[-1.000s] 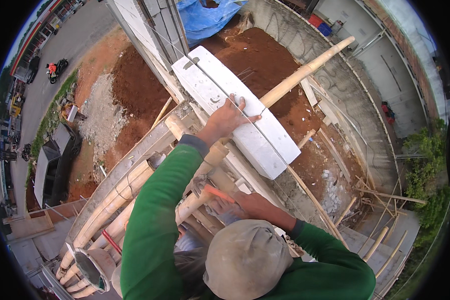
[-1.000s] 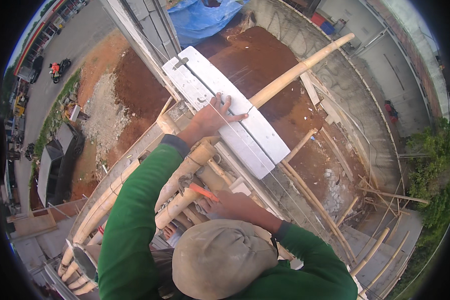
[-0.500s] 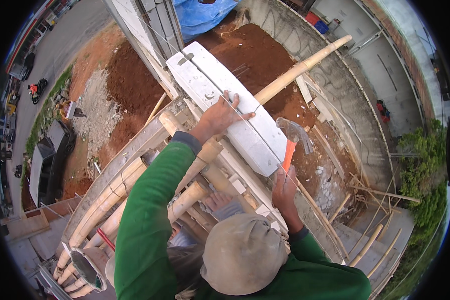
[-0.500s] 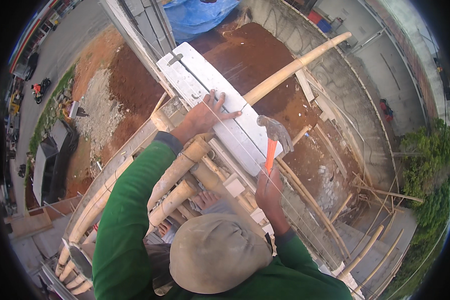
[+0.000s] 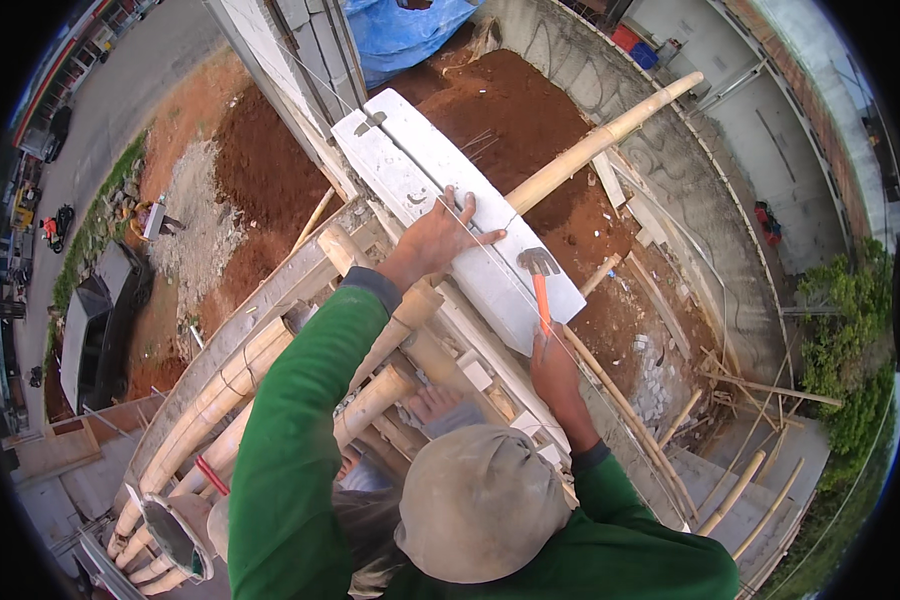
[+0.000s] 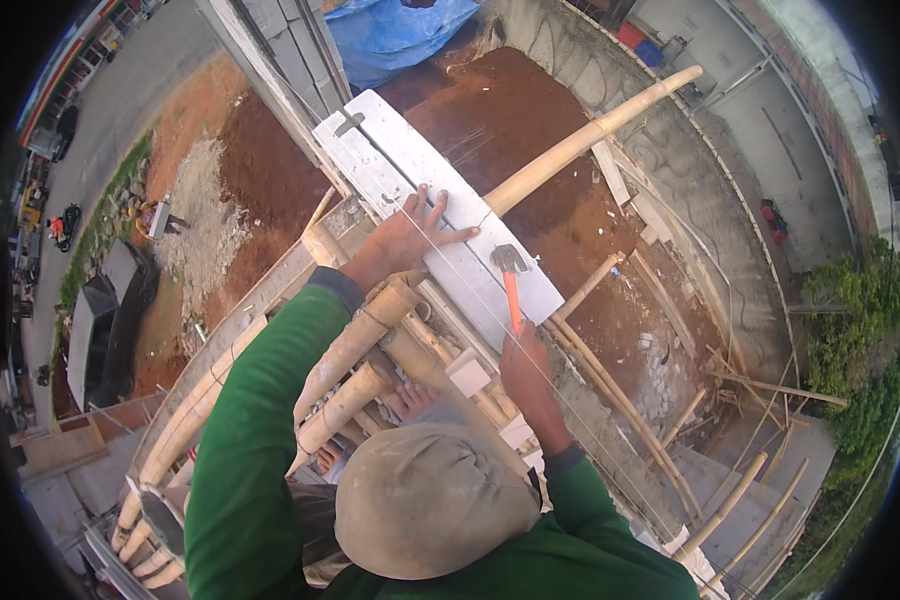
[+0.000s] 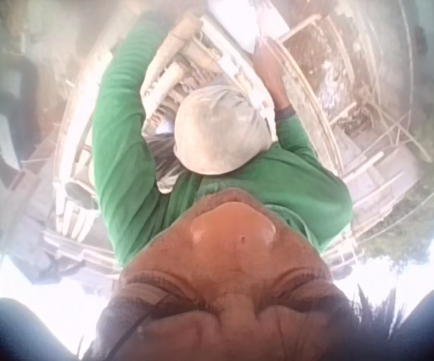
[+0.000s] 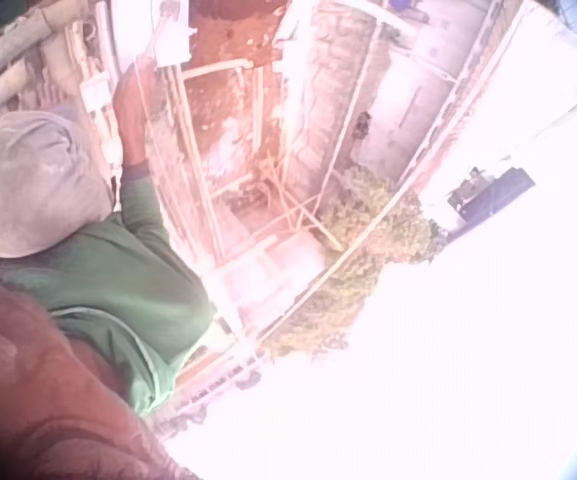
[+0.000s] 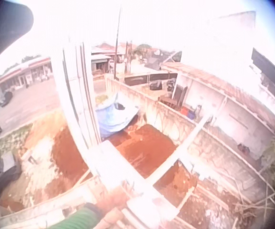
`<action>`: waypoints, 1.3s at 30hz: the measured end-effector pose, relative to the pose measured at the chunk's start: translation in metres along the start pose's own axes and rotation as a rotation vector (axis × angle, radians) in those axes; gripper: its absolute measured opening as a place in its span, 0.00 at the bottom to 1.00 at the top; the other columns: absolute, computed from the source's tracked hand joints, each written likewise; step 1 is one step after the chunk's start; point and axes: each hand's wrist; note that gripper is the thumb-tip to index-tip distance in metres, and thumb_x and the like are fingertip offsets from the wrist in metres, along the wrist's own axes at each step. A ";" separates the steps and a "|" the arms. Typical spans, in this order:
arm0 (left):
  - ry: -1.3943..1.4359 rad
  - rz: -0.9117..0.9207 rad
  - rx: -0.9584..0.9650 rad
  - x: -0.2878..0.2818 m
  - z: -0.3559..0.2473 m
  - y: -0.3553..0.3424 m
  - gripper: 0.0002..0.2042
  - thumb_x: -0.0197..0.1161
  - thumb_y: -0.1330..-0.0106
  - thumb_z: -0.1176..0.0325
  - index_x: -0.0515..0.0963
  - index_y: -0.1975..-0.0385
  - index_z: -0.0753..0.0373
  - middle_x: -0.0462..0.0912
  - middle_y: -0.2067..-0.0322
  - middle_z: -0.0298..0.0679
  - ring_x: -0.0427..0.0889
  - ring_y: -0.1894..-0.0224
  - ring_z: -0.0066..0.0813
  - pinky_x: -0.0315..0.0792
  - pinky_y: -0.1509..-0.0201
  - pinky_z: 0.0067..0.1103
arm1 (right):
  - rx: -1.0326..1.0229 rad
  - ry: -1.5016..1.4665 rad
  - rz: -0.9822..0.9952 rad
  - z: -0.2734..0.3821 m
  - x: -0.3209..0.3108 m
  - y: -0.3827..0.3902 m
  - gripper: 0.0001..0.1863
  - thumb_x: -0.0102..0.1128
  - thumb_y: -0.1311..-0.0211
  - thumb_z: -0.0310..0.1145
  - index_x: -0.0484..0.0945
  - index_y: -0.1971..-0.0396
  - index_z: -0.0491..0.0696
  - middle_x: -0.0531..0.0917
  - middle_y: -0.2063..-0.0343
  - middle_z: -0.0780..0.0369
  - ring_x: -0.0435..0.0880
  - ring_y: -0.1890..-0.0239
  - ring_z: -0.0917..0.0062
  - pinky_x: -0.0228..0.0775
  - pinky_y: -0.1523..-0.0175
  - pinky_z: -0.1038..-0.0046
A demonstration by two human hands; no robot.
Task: The person scoops mortar from a bucket with a trowel and spreads it onto a white block on bamboo scaffolding. They place another block on top, tap it with a hammer to align it, and repeat the process.
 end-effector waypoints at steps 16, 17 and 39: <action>-0.004 -0.075 -0.014 0.001 -0.002 0.003 0.48 0.68 0.32 0.69 0.52 0.18 0.19 0.61 0.22 0.60 0.68 0.27 0.77 0.69 0.22 0.47 | 0.036 -0.035 -0.034 0.002 0.005 -0.004 0.17 0.50 0.16 0.39 0.72 0.50 0.37 0.83 0.72 0.39 0.85 0.67 0.38 0.72 0.63 0.41; -0.001 -0.052 -0.009 0.001 -0.002 0.002 0.47 0.68 0.32 0.70 0.52 0.18 0.19 0.61 0.22 0.60 0.68 0.27 0.77 0.69 0.22 0.46 | 0.015 -0.003 -0.011 0.002 0.005 -0.006 0.17 0.50 0.16 0.40 0.72 0.50 0.38 0.83 0.72 0.39 0.85 0.67 0.38 0.72 0.63 0.41; 0.029 -0.037 0.014 0.004 0.003 0.002 0.55 0.79 0.39 0.57 0.48 0.18 0.14 0.58 0.20 0.59 0.62 0.24 0.79 0.66 0.20 0.49 | 0.123 -0.017 0.092 0.011 0.001 -0.018 0.19 0.48 0.16 0.40 0.73 0.50 0.35 0.85 0.67 0.36 0.86 0.61 0.36 0.74 0.57 0.41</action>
Point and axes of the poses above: each hand's wrist, its own y-axis away from the middle knuckle, its own x-axis out of the palm, z = x × y
